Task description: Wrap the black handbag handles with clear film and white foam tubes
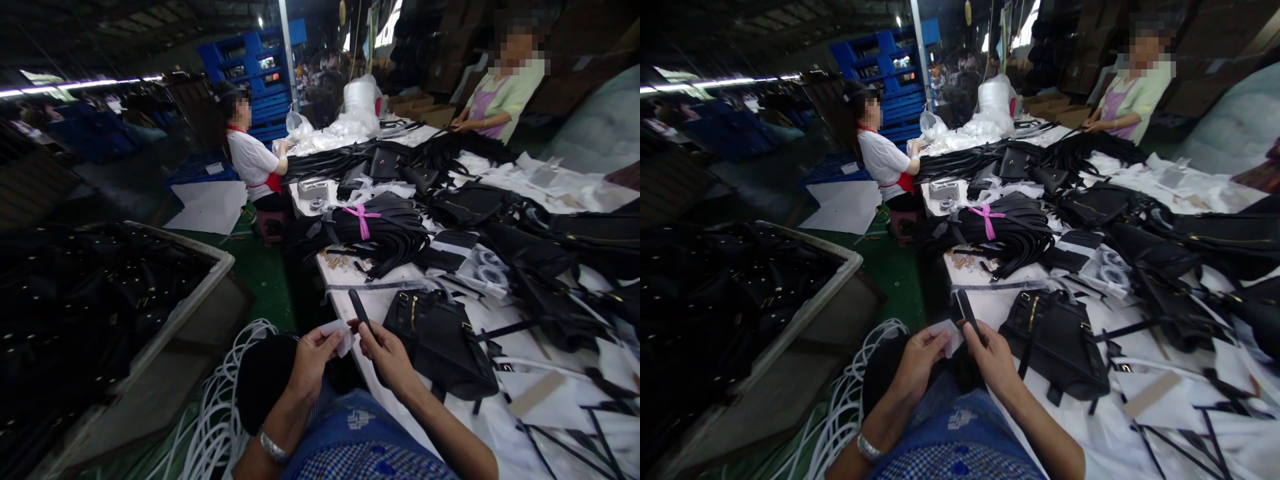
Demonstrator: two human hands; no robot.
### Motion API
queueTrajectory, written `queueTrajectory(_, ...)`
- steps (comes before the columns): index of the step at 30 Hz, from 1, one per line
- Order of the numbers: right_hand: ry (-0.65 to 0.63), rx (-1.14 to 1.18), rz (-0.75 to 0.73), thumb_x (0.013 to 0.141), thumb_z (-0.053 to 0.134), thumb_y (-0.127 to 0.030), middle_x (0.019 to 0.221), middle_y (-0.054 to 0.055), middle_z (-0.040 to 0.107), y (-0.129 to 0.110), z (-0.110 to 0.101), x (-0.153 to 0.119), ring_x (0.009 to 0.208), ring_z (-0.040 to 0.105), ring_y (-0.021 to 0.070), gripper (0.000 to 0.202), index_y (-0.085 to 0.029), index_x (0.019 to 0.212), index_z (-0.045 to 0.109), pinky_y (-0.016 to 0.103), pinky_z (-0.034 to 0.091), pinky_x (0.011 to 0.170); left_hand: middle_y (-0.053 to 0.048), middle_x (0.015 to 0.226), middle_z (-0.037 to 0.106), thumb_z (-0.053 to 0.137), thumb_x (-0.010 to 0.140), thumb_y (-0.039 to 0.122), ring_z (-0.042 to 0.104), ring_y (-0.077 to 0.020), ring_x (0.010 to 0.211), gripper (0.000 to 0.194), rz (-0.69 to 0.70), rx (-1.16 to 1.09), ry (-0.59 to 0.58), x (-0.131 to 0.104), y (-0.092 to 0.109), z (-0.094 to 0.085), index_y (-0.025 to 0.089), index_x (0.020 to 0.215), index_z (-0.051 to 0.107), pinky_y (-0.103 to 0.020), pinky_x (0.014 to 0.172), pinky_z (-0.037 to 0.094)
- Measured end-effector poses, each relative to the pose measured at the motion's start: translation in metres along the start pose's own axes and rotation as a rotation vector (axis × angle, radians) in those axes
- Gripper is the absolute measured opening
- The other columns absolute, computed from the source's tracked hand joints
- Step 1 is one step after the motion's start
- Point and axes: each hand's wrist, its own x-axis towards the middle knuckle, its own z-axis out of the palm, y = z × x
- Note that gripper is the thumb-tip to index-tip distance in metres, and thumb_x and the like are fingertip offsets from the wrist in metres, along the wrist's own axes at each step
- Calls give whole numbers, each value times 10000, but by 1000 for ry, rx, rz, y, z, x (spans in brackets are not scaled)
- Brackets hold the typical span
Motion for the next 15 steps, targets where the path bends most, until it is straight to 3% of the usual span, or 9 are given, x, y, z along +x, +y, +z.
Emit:
queueTrajectory(3,-62,-12,18,899,394,-553,642,9,591,-1,-2,-13,549,482,128,502,-154,1038,664,235,386,527,-118,906,730,789,645,350,665,-194,787,392,43,-59,45,5,1,-2,97,934,708,-292,726,513)
queueTrajectory(10,-40,2,-4,854,487,-549,817,50,651,4,8,-18,587,502,126,463,-160,1044,650,228,392,519,-67,839,706,799,636,349,634,-137,733,377,51,-134,115,3,3,4,107,903,686,-248,692,493)
queueTrajectory(15,-129,-20,12,936,332,-511,547,-26,521,1,5,-25,500,442,112,470,-158,1041,625,225,358,514,-24,747,661,840,565,366,592,-98,665,393,18,-241,195,4,9,7,107,804,665,-212,647,480)
